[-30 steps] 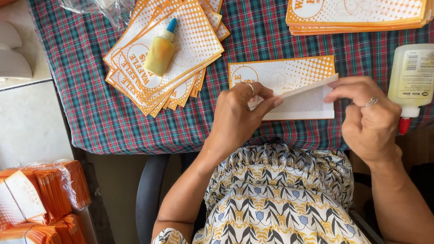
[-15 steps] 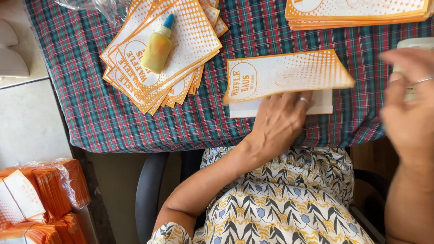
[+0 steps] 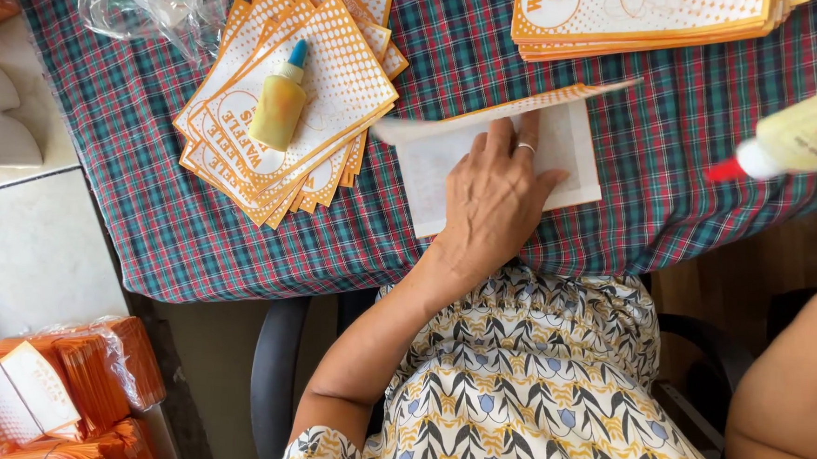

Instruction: Folding and applying glue to paper cards to assemble them into sleeves.

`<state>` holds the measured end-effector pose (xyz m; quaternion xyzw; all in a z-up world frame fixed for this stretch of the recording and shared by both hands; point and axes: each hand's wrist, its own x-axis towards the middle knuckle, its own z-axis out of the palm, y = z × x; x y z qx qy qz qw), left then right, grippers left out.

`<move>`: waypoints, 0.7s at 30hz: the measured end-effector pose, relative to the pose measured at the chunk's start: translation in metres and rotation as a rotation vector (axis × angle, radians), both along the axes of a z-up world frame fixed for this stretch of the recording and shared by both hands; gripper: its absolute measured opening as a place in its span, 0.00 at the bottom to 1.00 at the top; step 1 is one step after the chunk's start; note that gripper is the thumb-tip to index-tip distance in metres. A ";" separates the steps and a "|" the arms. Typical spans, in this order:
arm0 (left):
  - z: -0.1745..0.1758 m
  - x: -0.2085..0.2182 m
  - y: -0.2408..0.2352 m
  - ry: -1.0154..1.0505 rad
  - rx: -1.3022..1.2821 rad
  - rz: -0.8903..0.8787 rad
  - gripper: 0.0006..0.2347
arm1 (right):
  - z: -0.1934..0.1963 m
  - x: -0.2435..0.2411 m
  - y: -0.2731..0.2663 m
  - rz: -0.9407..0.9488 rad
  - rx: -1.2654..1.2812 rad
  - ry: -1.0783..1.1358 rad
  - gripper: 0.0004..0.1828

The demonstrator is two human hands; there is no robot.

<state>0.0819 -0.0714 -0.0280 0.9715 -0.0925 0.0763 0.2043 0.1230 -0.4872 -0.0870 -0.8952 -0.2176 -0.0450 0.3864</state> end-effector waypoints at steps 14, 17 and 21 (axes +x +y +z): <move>0.010 0.006 0.009 0.109 -0.124 -0.010 0.35 | 0.064 -0.005 0.184 -0.104 0.577 0.015 0.21; 0.008 0.006 0.008 0.089 -0.111 -0.008 0.37 | 0.062 -0.009 0.180 -0.161 0.537 0.027 0.23; 0.007 0.006 0.008 0.071 -0.102 -0.009 0.38 | 0.060 0.013 0.197 -0.129 0.607 -0.062 0.20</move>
